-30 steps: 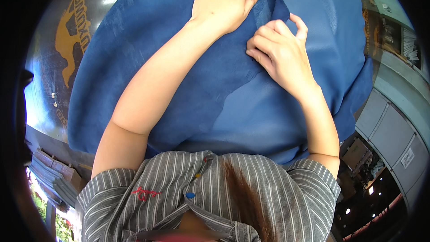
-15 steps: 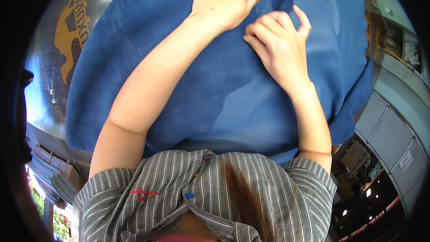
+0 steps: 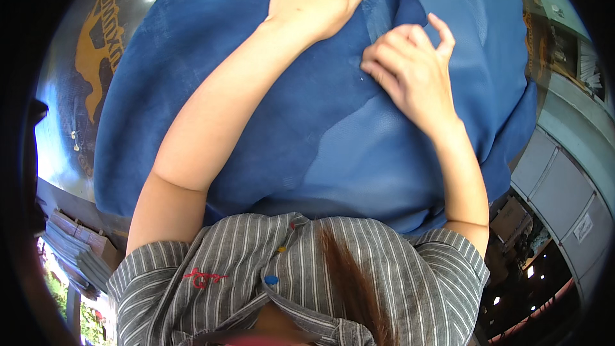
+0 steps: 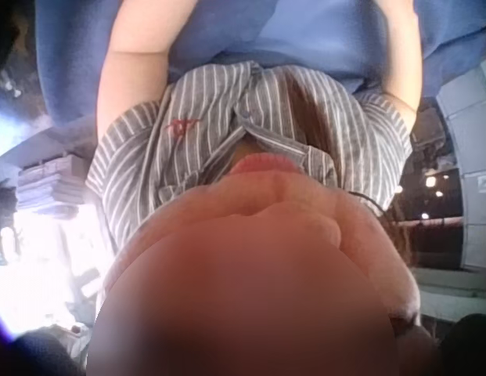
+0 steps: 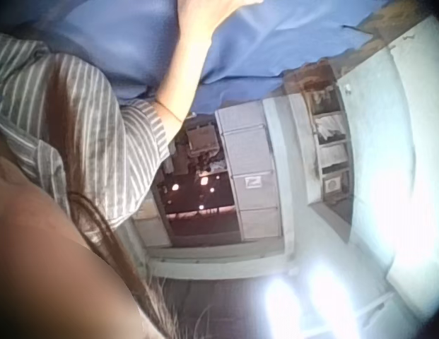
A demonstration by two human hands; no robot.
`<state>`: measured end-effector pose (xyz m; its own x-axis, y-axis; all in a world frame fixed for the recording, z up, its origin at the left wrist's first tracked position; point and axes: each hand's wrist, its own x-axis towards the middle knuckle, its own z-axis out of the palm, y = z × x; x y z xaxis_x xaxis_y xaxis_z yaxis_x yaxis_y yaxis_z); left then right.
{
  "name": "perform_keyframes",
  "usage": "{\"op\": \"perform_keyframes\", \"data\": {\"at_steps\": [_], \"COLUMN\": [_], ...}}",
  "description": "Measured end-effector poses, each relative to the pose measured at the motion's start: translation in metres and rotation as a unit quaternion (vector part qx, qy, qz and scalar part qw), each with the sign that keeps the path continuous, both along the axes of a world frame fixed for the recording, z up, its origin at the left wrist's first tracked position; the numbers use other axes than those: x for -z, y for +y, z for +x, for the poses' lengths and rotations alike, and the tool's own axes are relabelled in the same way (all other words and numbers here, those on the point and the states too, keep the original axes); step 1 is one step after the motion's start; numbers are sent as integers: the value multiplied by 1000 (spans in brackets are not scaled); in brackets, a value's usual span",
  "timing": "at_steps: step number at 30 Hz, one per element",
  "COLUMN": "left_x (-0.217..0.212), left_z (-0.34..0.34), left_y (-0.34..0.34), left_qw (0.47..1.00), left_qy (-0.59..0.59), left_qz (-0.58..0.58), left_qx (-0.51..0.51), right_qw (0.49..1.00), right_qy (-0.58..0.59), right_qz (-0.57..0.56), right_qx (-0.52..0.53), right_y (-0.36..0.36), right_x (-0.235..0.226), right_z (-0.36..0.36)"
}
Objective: The person smooths and aligns a large blue fabric on a work table, then uses a white marking tool to draw outlines and symbols on the surface. The fabric is repositioned and additional markings are made across different sections.
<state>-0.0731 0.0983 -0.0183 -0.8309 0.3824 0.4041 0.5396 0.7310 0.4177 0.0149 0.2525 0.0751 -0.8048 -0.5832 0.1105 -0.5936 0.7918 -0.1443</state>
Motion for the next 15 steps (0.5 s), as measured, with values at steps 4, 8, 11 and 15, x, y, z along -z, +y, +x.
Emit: {"op": "perform_keyframes", "data": {"at_steps": [4,8,11,15], "left_x": [0,0,-1,-2], "left_z": [-2,-2,-3,-3], "left_y": [0,-2,-3,-2], "left_qw": [1000,1000,1000,1000], "left_qy": [10,23,12,12], "left_qz": [-5,-2,-6,-2], "left_qx": [-5,-7,-3,-7], "right_qw": [981,999,998,975], "right_qy": [25,43,29,37], "right_qz": [83,28,33,103], "right_qx": [176,3,55,194], "right_y": [0,-10,-11,-4], "right_x": [1,8,7,-4], "right_z": [2,10,-2,-21]}}
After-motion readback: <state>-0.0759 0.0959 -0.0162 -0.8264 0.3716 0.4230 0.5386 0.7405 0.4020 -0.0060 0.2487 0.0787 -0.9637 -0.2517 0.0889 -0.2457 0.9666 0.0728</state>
